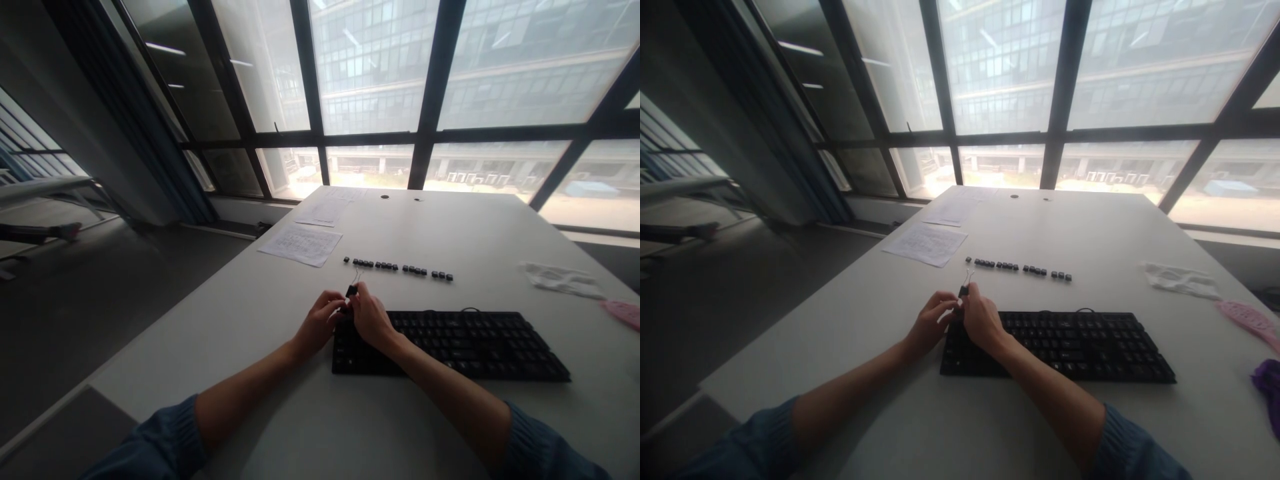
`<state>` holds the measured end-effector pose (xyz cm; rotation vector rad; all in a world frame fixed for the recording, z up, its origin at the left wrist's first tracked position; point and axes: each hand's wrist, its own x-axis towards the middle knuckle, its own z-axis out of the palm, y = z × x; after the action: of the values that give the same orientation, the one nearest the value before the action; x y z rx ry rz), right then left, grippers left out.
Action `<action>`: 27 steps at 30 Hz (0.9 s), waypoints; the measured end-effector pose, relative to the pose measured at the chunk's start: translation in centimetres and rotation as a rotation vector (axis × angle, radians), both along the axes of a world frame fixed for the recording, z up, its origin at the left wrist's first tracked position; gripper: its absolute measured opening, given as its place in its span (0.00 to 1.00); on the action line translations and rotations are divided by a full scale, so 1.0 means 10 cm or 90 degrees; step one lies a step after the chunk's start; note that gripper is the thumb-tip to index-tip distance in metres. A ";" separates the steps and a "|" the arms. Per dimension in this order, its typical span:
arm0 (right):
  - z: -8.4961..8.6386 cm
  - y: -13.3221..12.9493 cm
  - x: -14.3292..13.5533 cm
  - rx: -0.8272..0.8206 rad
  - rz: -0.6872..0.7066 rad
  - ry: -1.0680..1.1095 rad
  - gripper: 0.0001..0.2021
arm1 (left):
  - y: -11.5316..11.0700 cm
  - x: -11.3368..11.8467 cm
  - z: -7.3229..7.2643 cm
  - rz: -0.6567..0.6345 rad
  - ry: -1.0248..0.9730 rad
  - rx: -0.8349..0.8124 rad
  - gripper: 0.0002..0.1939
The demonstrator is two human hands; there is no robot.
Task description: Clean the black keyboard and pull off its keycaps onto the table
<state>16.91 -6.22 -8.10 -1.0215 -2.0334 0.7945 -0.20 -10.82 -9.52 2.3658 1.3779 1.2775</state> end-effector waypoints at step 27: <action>-0.04 0.04 -0.01 -0.056 0.024 0.188 0.04 | 1.51 -0.32 -0.11 0.174 -0.084 -0.180 0.14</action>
<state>16.86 -5.79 -8.52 -0.8580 -1.7825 1.0005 -3.43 4.25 -10.66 1.9259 1.7525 1.1783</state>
